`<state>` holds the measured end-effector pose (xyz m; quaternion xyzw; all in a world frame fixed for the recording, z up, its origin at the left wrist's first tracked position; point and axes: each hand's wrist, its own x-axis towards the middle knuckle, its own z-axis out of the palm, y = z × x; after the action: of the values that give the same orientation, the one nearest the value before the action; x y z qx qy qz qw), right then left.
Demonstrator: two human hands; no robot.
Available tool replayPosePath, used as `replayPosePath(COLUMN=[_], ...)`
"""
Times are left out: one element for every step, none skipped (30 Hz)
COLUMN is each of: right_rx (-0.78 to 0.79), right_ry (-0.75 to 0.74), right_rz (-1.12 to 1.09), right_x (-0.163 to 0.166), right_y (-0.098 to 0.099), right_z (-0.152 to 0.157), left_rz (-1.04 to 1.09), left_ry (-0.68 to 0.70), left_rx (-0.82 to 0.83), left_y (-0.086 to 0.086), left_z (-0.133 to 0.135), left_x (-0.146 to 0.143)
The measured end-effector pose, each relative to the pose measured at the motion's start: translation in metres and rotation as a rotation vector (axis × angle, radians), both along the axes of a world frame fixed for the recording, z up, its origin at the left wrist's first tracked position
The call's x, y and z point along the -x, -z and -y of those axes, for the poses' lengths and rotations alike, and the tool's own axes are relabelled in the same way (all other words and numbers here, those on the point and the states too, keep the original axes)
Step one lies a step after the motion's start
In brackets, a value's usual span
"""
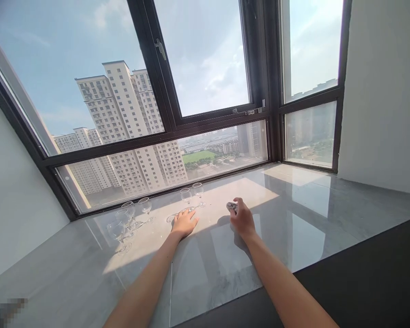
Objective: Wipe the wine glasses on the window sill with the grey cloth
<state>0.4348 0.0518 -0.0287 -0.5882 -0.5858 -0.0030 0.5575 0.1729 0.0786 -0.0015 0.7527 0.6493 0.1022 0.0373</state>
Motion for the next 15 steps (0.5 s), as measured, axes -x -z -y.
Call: replayPosePath(right_rx=[0.003,0.006,0.009,0.013,0.017,0.020,0.021,0.023,0.024,0.025,0.027,0.028,0.030,0.031,0.031], right_ry=[0.002,0.001,-0.002,-0.006,-0.011,-0.015,-0.016,-0.016,-0.013,-0.009,-0.006,-0.004,-0.005,-0.005,-0.004], right_rz=[-0.003,-0.007,-0.013,-0.018,-0.021,-0.024,-0.026,-0.027,-0.028,-0.030,-0.031,-0.031,-0.029,-0.029,-0.029], right_x=[0.000,0.000,0.000,-0.001,-0.001,-0.001,-0.001,-0.002,-0.002,-0.002,-0.002,-0.003,-0.003,-0.003,-0.003], right_y=[0.000,0.000,0.000,0.000,0.000,0.000,0.001,0.001,0.001,0.002,0.002,0.002,0.002,0.002,0.001], right_z=[0.000,0.000,0.001,0.001,0.001,0.002,0.001,0.001,0.001,0.000,0.000,-0.001,-0.001,0.000,0.000], left_rz=[0.001,-0.002,-0.010,-0.021,-0.033,-0.043,-0.049,-0.051,-0.050,-0.048,-0.045,-0.041,-0.035,-0.026,-0.013], left_ry=[-0.003,0.000,0.011,0.030,0.053,0.075,0.092,0.103,0.107,0.104,0.094,0.075,0.045,0.002,-0.053], left_rx=[-0.010,-0.017,-0.022,-0.026,-0.031,-0.038,-0.050,-0.064,-0.076,-0.086,-0.092,-0.094,-0.088,-0.078,-0.063], left_y=[-0.001,-0.002,-0.003,-0.004,-0.005,-0.006,-0.006,-0.006,-0.006,-0.005,-0.004,-0.004,-0.003,-0.003,-0.004], left_z=[0.004,0.009,0.016,0.025,0.035,0.045,0.057,0.068,0.079,0.089,0.097,0.103,0.107,0.108,0.107], left_x=[0.001,0.002,0.004,0.007,0.012,0.017,0.023,0.031,0.040,0.050,0.062,0.074,0.087,0.099,0.111])
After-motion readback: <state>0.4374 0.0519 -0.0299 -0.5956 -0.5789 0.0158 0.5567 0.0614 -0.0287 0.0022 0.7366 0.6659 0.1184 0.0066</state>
